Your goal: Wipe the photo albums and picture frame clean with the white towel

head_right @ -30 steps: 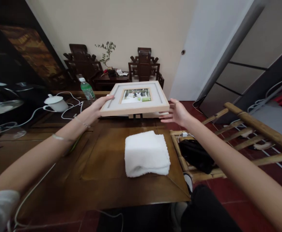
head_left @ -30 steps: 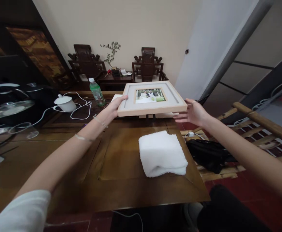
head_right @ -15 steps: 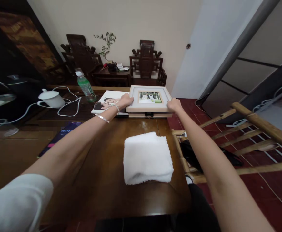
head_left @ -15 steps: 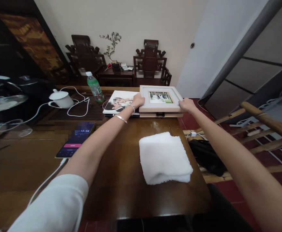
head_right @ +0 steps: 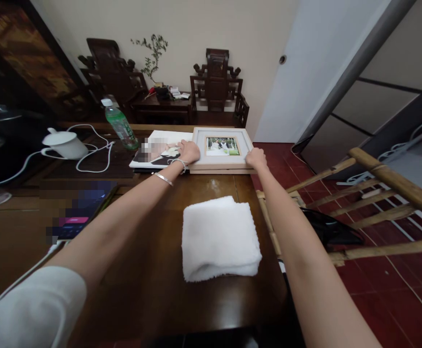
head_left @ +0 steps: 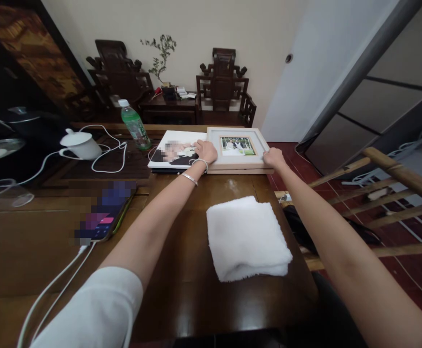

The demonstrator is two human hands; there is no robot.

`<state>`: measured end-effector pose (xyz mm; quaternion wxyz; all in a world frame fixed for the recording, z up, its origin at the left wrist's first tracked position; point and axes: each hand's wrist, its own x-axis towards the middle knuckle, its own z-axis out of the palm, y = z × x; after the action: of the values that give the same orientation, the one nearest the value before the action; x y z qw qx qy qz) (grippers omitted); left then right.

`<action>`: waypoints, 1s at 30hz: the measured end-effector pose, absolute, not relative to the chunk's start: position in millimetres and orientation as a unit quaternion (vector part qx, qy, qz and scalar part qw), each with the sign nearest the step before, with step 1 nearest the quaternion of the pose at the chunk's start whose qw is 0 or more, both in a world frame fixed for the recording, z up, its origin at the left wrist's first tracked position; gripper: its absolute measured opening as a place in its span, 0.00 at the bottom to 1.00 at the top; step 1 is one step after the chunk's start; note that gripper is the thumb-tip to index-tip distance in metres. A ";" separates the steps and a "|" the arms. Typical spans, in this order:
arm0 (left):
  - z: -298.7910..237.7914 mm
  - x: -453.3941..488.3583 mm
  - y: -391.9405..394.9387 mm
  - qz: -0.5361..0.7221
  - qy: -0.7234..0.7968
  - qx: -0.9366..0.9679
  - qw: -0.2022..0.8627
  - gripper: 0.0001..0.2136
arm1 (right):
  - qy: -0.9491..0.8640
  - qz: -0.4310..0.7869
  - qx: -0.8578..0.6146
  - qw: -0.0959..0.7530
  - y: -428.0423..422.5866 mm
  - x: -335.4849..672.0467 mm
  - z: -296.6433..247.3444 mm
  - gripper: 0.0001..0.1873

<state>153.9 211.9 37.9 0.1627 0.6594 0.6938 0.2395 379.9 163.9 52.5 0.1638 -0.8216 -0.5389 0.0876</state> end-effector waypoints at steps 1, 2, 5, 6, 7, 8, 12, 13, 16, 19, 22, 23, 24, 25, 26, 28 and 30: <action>37.4 154.3 212.4 0.238 0.705 0.651 0.151 0.18 | -0.539 0.091 -0.821 0.163 164.0 380.5 52.0 0.23; 37.0 154.7 212.7 0.236 0.713 0.645 0.140 0.18 | -0.539 0.092 -0.821 0.162 164.2 381.0 51.6 0.23; 36.7 154.8 212.8 0.229 0.715 0.650 0.120 0.17 | -0.536 0.092 -0.824 0.160 164.1 382.1 50.7 0.23; 36.8 154.4 212.4 0.227 0.714 0.652 0.114 0.17 | -0.535 0.092 -0.824 0.160 163.7 382.3 50.7 0.24; 37.0 153.8 211.8 0.226 0.713 0.655 0.109 0.17 | -0.534 0.092 -0.825 0.160 163.0 382.4 50.8 0.24; 37.3 153.1 210.9 0.225 0.712 0.657 0.104 0.16 | -0.534 0.092 -0.825 0.161 162.1 382.4 51.0 0.24; 39.8 149.9 204.6 0.221 0.705 0.668 0.089 0.18 | -0.541 0.085 -0.820 0.166 154.2 380.6 54.4 0.23; 41.0 148.2 202.5 0.221 0.703 0.671 0.086 0.18 | -0.545 0.077 -0.817 0.171 150.8 379.5 56.0 0.23; 46.9 136.2 196.1 0.220 0.691 0.685 0.075 0.19 | -0.568 0.039 -0.800 0.192 134.1 375.2 63.2 0.25; 52.8 106.1 186.8 0.203 0.661 0.720 0.053 0.20 | -0.650 -0.010 -0.721 0.240 99.8 368.0 72.3 0.26; 50.6 60.0 168.8 0.197 0.658 0.725 0.049 0.18 | -0.762 -0.022 -0.575 0.298 40.3 354.9 79.5 0.22; 47.3 43.9 160.6 0.196 0.665 0.719 0.050 0.18 | -0.791 -0.015 -0.530 0.305 15.7 348.9 80.5 0.21; 43.2 28.7 151.7 0.196 0.683 0.702 0.051 0.19 | -0.821 -0.006 -0.485 0.302 -10.1 342.2 80.6 0.19; 38.6 15.0 142.6 0.196 0.701 0.684 0.051 0.20 | -0.846 -0.009 -0.444 0.294 -35.9 335.1 79.6 0.19; 34.3 3.4 134.0 0.200 0.714 0.669 0.057 0.20 | -0.877 -0.019 -0.399 0.267 -60.6 327.9 77.5 0.19; 28.3 -13.1 120.6 0.236 0.720 0.650 0.061 0.21 | -0.936 -0.070 -0.280 0.203 -102.4 313.9 70.5 0.17; 28.1 -22.0 114.4 0.291 0.730 0.611 0.098 0.20 | -0.960 -0.096 -0.235 0.121 -129.4 302.4 61.4 0.15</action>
<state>-22.0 114.4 28.1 0.0983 0.6106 0.7299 0.2911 302.4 -129.4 61.4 0.1207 -0.2355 -0.9595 -0.0962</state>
